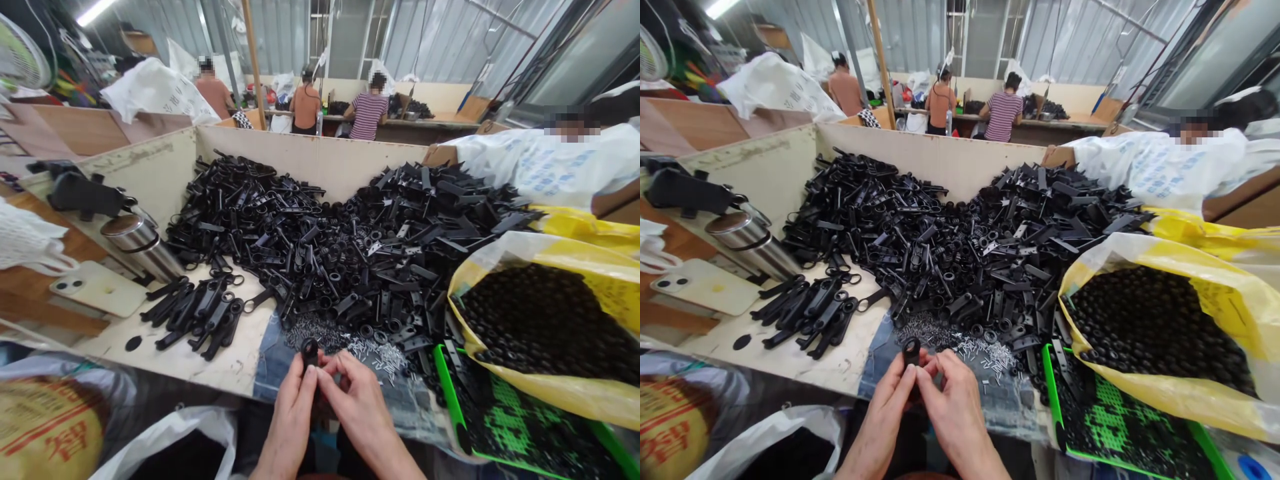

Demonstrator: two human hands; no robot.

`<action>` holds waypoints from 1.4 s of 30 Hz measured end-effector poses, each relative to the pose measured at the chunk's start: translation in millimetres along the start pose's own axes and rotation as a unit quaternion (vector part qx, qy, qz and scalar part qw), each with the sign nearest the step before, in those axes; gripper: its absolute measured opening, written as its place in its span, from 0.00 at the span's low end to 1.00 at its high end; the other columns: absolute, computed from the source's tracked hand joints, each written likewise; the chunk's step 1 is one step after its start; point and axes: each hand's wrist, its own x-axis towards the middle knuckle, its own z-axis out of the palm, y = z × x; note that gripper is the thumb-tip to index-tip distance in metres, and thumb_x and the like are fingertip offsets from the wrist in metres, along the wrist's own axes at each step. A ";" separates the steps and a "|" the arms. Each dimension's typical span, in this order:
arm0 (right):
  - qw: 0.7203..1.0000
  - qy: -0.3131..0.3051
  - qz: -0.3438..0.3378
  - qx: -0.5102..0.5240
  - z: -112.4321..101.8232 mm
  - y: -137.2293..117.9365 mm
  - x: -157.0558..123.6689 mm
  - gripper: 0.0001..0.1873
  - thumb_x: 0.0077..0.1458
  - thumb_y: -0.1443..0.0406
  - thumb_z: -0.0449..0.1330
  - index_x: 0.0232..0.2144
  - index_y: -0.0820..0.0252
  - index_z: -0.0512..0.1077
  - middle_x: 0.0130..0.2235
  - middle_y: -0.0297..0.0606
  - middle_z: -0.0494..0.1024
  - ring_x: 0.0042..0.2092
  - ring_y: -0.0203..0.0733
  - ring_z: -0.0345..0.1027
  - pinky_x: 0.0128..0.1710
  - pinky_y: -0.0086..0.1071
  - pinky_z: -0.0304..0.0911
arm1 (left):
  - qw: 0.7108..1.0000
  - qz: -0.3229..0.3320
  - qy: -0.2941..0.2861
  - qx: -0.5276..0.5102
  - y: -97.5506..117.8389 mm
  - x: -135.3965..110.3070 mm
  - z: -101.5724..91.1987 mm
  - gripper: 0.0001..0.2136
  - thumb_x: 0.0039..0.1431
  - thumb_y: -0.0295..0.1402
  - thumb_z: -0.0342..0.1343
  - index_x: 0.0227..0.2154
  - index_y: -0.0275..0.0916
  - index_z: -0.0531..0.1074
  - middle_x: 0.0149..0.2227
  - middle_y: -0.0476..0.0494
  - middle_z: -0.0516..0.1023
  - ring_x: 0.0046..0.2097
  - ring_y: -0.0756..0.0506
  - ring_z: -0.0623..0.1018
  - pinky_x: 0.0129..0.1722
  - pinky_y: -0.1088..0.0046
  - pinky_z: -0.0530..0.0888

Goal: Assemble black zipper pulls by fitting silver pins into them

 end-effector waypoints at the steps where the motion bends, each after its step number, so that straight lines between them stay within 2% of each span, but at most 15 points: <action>1: 1.000 -0.015 0.024 0.010 -2.2 2.0 1.7 0.21 0.55 0.50 0.64 0.20 0.58 0.71 0.28 0.37 0.76 0.30 0.41 0.69 0.30 0.30 0.63 | 1.000 -0.011 -0.001 0.007 -1.5 0.2 -2.0 0.29 0.58 0.52 0.61 0.58 0.39 0.74 0.59 0.33 0.78 0.61 0.32 0.74 0.58 0.57 0.73; 6: 0.982 -0.094 0.127 0.104 -8.3 19.3 5.4 0.26 0.49 0.43 0.66 0.21 0.59 0.69 0.19 0.33 0.74 0.22 0.36 0.63 0.25 0.29 0.57 | 0.996 -0.048 -0.059 0.051 -5.5 -0.7 -7.8 0.31 0.59 0.54 0.59 0.59 0.39 0.72 0.44 0.37 0.83 0.39 0.40 0.81 0.34 0.68 0.78; 9: 0.981 -0.097 0.136 0.101 -17.2 23.4 4.5 0.25 0.45 0.46 0.71 0.21 0.60 0.70 0.19 0.30 0.72 0.22 0.33 0.61 0.25 0.28 0.55 | 0.990 -0.048 -0.108 0.079 1.0 -4.2 -8.4 0.33 0.61 0.56 0.55 0.62 0.39 0.69 0.27 0.49 0.77 0.24 0.49 0.72 0.23 0.76 0.69; 11: 0.981 -0.098 0.128 0.105 -25.3 21.9 4.0 0.24 0.46 0.47 0.72 0.21 0.60 0.71 0.20 0.29 0.70 0.23 0.32 0.59 0.24 0.27 0.53 | 0.985 -0.068 -0.135 0.083 8.2 -8.3 -9.1 0.34 0.63 0.57 0.52 0.66 0.41 0.64 0.24 0.53 0.71 0.21 0.52 0.66 0.20 0.79 0.63; 14: 0.978 -0.099 0.111 0.149 -32.6 16.4 2.3 0.23 0.47 0.49 0.73 0.30 0.60 0.73 0.25 0.28 0.73 0.26 0.32 0.63 0.27 0.26 0.57 | 0.978 -0.090 -0.167 0.090 18.2 -17.0 -11.6 0.35 0.66 0.56 0.49 0.71 0.48 0.53 0.29 0.51 0.72 0.24 0.52 0.66 0.22 0.79 0.63; 16: 0.963 -0.144 0.115 0.196 -31.0 12.4 -1.0 0.24 0.47 0.49 0.73 0.36 0.60 0.72 0.26 0.28 0.74 0.24 0.33 0.66 0.26 0.27 0.60 | 0.973 -0.071 -0.185 0.121 21.1 -23.7 -14.2 0.35 0.68 0.54 0.47 0.73 0.49 0.46 0.34 0.47 0.74 0.28 0.50 0.70 0.27 0.76 0.69; 19: 0.938 -0.224 0.108 0.241 -21.5 8.4 -9.6 0.21 0.56 0.49 0.67 0.33 0.60 0.70 0.22 0.28 0.73 0.20 0.35 0.67 0.25 0.28 0.61 | 0.958 -0.008 -0.208 0.196 17.7 -32.8 -18.8 0.34 0.72 0.50 0.41 0.74 0.46 0.38 0.37 0.45 0.77 0.32 0.47 0.73 0.38 0.69 0.74; 23: 0.962 -0.199 0.071 0.173 -9.6 9.8 -21.0 0.18 0.61 0.51 0.63 0.31 0.59 0.69 0.20 0.29 0.73 0.22 0.35 0.67 0.27 0.28 0.60 | 0.931 0.088 -0.198 0.295 5.3 -38.7 -24.8 0.31 0.73 0.44 0.39 0.74 0.42 0.38 0.34 0.44 0.78 0.36 0.44 0.75 0.45 0.66 0.73; 27: 0.976 -0.174 0.047 0.124 -6.5 16.9 -24.6 0.18 0.62 0.51 0.61 0.30 0.59 0.68 0.22 0.29 0.72 0.24 0.36 0.67 0.27 0.28 0.60 | 0.926 0.079 -0.180 0.321 0.3 -37.6 -30.6 0.32 0.73 0.38 0.41 0.74 0.44 0.34 0.40 0.44 0.81 0.40 0.44 0.78 0.47 0.66 0.75; 28: 0.978 -0.162 0.041 0.125 -7.1 18.1 -24.4 0.19 0.61 0.50 0.62 0.30 0.59 0.69 0.23 0.30 0.72 0.25 0.36 0.66 0.27 0.28 0.60 | 0.927 0.087 -0.168 0.323 1.0 -37.3 -32.1 0.32 0.72 0.38 0.43 0.74 0.45 0.38 0.44 0.43 0.82 0.44 0.43 0.79 0.50 0.65 0.75; 30: 0.981 -0.137 0.034 0.130 -9.1 18.8 -23.7 0.20 0.60 0.49 0.62 0.31 0.60 0.71 0.26 0.31 0.73 0.28 0.36 0.65 0.29 0.29 0.61 | 0.922 0.128 -0.143 0.337 3.8 -37.8 -34.7 0.26 0.70 0.37 0.48 0.69 0.46 0.56 0.52 0.40 0.80 0.54 0.42 0.77 0.56 0.63 0.73; 32: 0.983 -0.125 0.030 0.128 -10.9 17.0 -23.2 0.20 0.59 0.48 0.63 0.33 0.60 0.73 0.27 0.32 0.72 0.28 0.36 0.64 0.30 0.29 0.62 | 0.910 0.176 -0.124 0.355 7.1 -39.9 -35.3 0.15 0.69 0.37 0.49 0.54 0.44 0.74 0.50 0.40 0.81 0.54 0.41 0.78 0.55 0.65 0.74; 35: 0.985 -0.118 0.017 0.122 -9.5 13.0 -23.0 0.21 0.60 0.48 0.62 0.33 0.60 0.74 0.27 0.32 0.71 0.29 0.36 0.62 0.30 0.28 0.61 | 0.906 0.221 -0.092 0.348 9.6 -43.6 -31.3 0.13 0.71 0.37 0.47 0.38 0.42 0.77 0.37 0.42 0.82 0.40 0.44 0.81 0.43 0.70 0.78; 39: 0.990 -0.075 0.004 0.123 0.0 13.4 -20.6 0.24 0.58 0.45 0.63 0.27 0.60 0.71 0.26 0.31 0.68 0.29 0.35 0.59 0.28 0.27 0.58 | 0.922 0.236 -0.026 0.305 1.2 -42.6 -24.7 0.14 0.70 0.42 0.49 0.37 0.42 0.78 0.36 0.42 0.82 0.38 0.43 0.81 0.40 0.70 0.78; 42: 0.981 -0.077 0.050 0.168 8.9 18.1 -18.6 0.26 0.54 0.43 0.66 0.29 0.59 0.71 0.24 0.26 0.63 0.24 0.31 0.53 0.23 0.26 0.54 | 0.953 0.178 -0.016 0.244 -12.8 -38.4 -26.8 0.17 0.67 0.48 0.53 0.40 0.42 0.80 0.35 0.41 0.83 0.37 0.42 0.80 0.38 0.69 0.78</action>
